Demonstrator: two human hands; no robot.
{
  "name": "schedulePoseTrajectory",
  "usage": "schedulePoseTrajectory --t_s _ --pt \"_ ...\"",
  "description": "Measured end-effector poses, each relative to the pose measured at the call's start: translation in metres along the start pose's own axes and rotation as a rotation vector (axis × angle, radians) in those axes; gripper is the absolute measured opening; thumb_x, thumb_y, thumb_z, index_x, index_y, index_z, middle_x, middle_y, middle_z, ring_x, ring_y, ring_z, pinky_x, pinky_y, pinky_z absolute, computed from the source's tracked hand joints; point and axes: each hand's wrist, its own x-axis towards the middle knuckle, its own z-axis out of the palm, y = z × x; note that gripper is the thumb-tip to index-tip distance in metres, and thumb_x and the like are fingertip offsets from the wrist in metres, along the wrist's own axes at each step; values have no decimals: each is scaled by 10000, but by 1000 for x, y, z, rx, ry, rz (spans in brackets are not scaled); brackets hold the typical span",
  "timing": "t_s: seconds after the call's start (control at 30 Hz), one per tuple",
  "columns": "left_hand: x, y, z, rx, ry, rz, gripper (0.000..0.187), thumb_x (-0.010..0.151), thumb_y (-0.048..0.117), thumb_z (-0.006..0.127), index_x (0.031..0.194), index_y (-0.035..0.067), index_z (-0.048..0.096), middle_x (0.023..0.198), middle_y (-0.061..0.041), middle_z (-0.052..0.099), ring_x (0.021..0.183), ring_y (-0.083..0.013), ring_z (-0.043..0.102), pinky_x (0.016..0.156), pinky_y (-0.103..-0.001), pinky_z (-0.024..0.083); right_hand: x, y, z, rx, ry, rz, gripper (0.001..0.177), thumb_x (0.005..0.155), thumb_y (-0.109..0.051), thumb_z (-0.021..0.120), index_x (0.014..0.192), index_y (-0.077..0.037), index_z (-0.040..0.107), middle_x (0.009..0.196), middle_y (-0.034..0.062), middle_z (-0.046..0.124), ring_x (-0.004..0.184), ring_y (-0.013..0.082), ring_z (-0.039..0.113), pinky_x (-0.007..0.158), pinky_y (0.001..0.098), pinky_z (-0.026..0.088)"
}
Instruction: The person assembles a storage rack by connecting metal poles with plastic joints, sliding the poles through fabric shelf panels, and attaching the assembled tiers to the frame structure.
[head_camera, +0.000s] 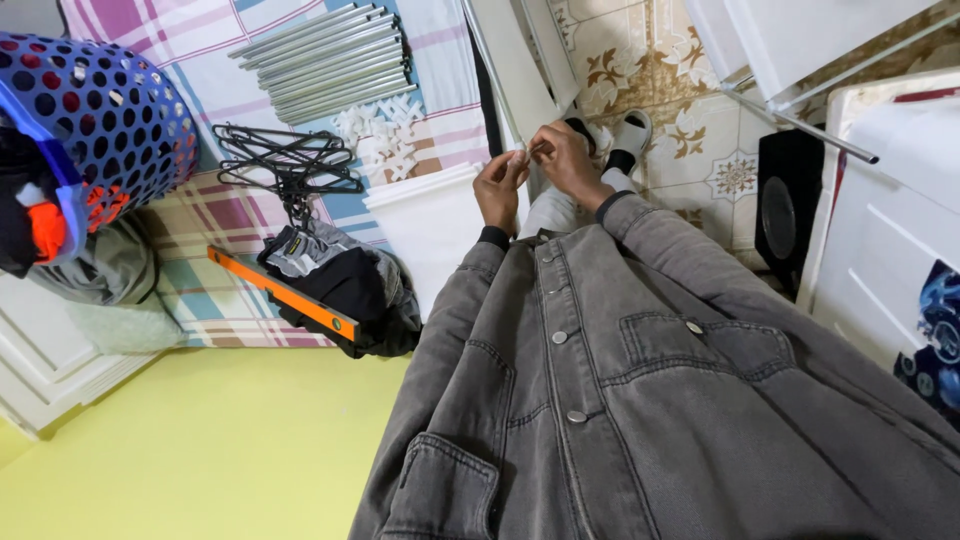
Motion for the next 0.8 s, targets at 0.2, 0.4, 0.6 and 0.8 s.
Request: schedulePoseTrajectory --t_s 0.2,0.4,0.6,0.8 --pt "1 2 7 46 2 26 269 959 173 739 1103 -54 737 1003 -134 757 939 -187 739 842 -328 648 1 -1 -5 -54 -23 -6 150 880 116 696 965 17 622 1031 144 590 905 244 716 772 318 603" --pt "8 -9 6 63 -26 80 251 956 180 747 1062 -47 742 958 -109 759 873 -151 731 798 -287 630 1 -3 -9 -110 2 -10 128 893 85 733 946 17 638 966 147 614 854 279 688 724 346 566" --pt "15 -14 8 110 -39 110 246 952 193 768 1032 -39 751 912 -87 757 809 -127 706 731 -256 583 4 3 -9 -22 -13 -15 148 867 113 696 957 26 617 993 143 617 882 250 713 749 328 589" --pt "12 -6 9 220 -34 136 242 948 214 770 999 -23 765 885 -85 759 790 -117 699 713 -257 567 4 8 -10 -57 -24 -8 149 869 104 708 961 32 616 1018 153 625 912 257 723 770 337 603"
